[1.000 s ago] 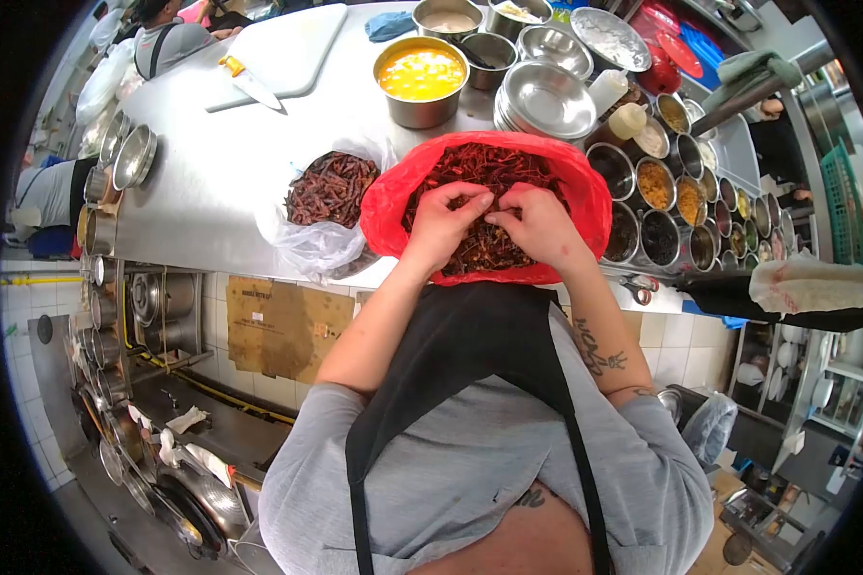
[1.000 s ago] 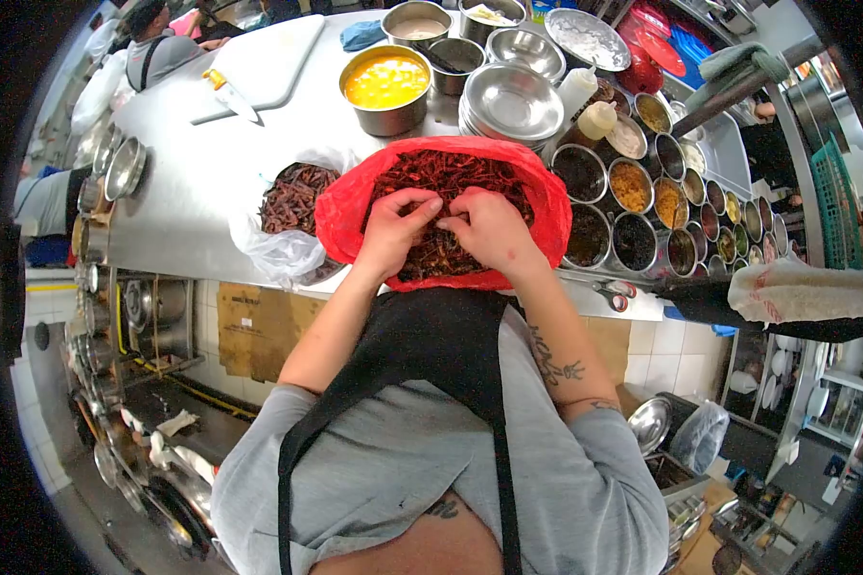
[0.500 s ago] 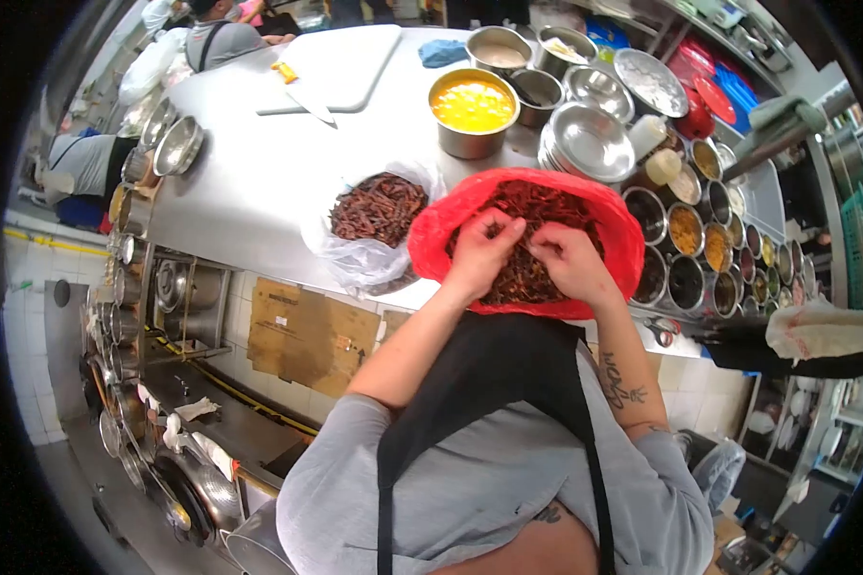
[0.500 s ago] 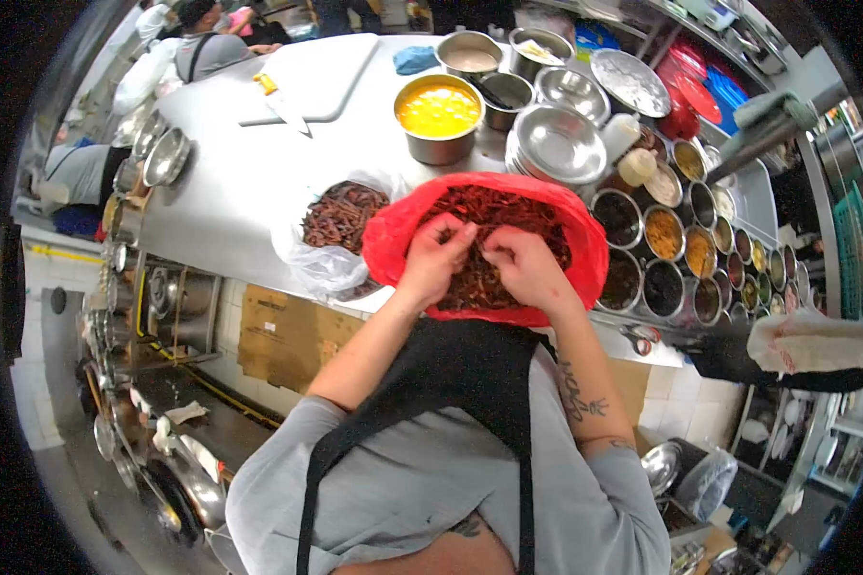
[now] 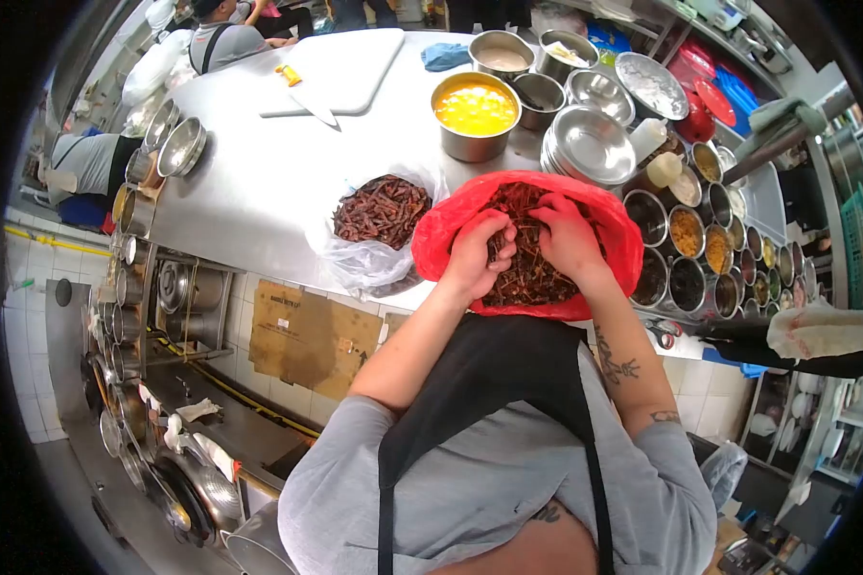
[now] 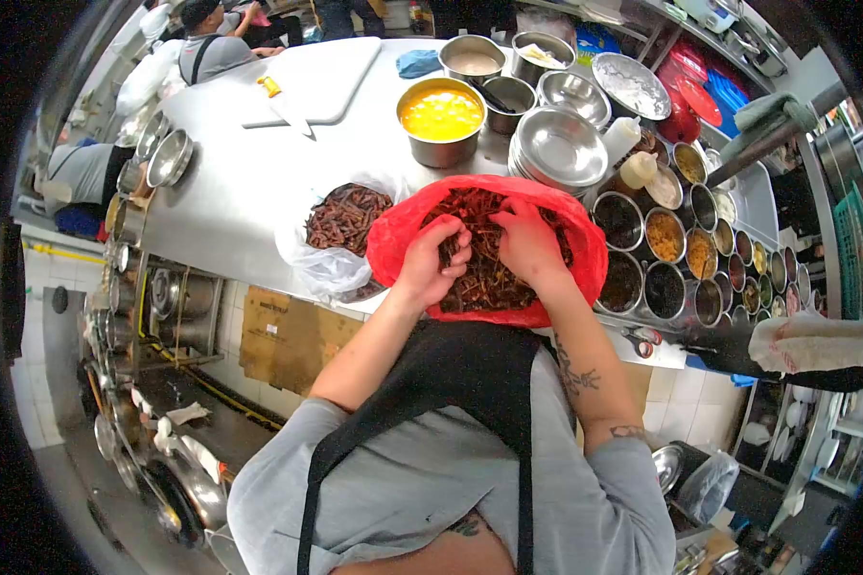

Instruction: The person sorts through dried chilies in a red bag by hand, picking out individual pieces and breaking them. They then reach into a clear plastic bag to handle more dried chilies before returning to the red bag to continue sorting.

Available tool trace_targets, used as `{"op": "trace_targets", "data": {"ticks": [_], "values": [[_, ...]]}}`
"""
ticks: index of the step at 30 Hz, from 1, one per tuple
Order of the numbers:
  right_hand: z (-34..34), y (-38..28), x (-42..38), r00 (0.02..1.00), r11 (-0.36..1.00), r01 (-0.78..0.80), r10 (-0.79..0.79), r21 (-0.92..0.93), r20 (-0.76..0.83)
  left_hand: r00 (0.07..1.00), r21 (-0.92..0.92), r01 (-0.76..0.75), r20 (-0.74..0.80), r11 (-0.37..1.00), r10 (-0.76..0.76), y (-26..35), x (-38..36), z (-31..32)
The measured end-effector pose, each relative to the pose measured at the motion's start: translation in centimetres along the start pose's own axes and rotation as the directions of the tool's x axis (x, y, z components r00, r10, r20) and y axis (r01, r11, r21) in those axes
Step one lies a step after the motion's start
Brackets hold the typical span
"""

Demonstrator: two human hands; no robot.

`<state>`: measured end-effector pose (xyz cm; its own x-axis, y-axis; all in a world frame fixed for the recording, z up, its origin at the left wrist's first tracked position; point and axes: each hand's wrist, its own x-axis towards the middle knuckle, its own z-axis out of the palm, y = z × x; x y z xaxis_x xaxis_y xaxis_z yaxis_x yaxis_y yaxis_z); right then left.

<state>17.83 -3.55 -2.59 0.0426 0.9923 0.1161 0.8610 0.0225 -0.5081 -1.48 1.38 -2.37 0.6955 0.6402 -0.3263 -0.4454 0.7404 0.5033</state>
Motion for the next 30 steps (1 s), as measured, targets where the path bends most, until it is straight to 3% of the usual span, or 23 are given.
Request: {"op": "trace_targets", "data": {"ticks": [3,6,9,12,18,21,24,27,30], "values": [[-1.4,-1.2,-0.3,0.992,0.994,-0.092,0.097,-0.059,0.086,1.000,0.011,0.005,0.002,1.000,-0.005,0.0,0.2,-0.6],[-0.2,-0.4,-0.6,0.998,0.999,0.022,-0.024,-0.037,-0.064,1.000,0.001,0.011,0.007,1.000,-0.011,-0.1,0.4,-0.9],[0.2,0.5,-0.8,0.996,0.993,-0.042,0.051,-0.114,0.073,1.000,0.012,0.020,0.015,1.000,-0.020,-0.4,0.5,-0.7],[-0.6,-0.1,-1.3,0.993,0.991,-0.102,0.106,-0.090,0.042,1.000,0.022,0.009,0.011,1.000,-0.009,-0.3,0.5,-0.4],[-0.9,-0.7,-0.9,0.967,0.988,-0.056,0.090,0.145,-0.240,0.999,0.163,-0.042,-0.017,0.986,0.045,-0.4,0.1,0.2],[-1.8,-2.5,-1.1,0.961,0.836,-0.152,0.250,0.527,-0.120,0.993,0.308,-0.099,-0.030,0.946,0.114,-1.1,0.4,0.3],[-3.9,-3.9,-1.5,0.953,0.823,-0.302,0.260,0.481,0.153,0.986,0.396,-0.133,-0.038,0.909,0.161,-1.2,0.6,0.2],[-2.8,-2.9,-1.7,0.998,0.848,-0.056,0.065,0.526,0.001,0.994,0.446,-0.083,-0.022,0.891,0.103,-1.0,0.6,0.3],[-2.5,-3.1,-1.7,0.986,0.804,-0.107,0.162,0.585,-0.042,0.998,0.399,-0.013,0.058,0.917,-0.011,-1.6,0.9,-0.4]]}}
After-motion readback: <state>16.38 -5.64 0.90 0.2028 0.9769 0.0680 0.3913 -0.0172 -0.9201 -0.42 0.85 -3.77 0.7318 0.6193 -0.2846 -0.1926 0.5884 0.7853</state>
